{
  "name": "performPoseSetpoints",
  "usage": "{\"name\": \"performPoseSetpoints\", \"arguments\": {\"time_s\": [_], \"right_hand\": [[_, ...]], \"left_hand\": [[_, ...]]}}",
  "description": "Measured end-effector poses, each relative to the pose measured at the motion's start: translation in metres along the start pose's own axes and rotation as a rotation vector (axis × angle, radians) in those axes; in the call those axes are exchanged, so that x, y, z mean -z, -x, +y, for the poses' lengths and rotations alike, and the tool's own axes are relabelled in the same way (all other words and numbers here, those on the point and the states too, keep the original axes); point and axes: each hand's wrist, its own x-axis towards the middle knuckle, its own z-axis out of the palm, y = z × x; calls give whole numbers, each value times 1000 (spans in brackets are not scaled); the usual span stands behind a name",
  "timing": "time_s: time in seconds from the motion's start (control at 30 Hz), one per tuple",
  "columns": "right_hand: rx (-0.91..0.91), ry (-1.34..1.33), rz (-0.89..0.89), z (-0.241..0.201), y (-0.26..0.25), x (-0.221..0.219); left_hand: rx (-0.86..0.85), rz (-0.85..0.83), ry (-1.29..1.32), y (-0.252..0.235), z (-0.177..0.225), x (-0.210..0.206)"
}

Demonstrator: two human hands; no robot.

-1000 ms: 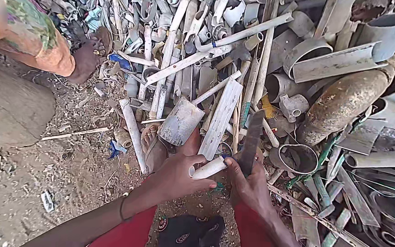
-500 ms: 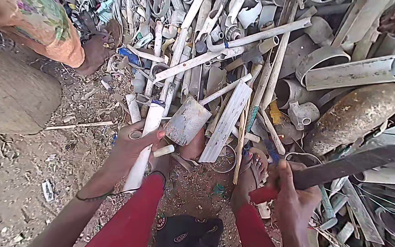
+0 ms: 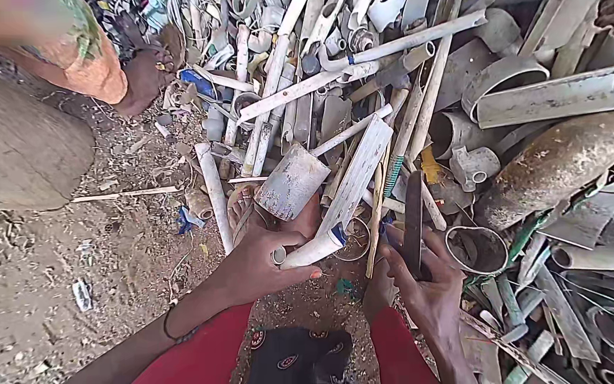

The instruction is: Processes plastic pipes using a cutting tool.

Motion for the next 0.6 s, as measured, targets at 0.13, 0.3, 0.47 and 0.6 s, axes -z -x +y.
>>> {"name": "performPoseSetpoints", "arguments": {"time_s": [0.13,0.3,0.47,0.6], "right_hand": [[-102,-137,-186,-16,-6,-12],[-115,64,-308,-21,0,-5],[-248,-307,-793,-38,2,13],[-351,-509,-923,-40,-5,11]], "left_hand": [[17,34,-38,-1,1,-1],[203,83,274,-9,4,5],[228,274,440,-8,9,3],[54,358,348,-6,0,-2]]}}
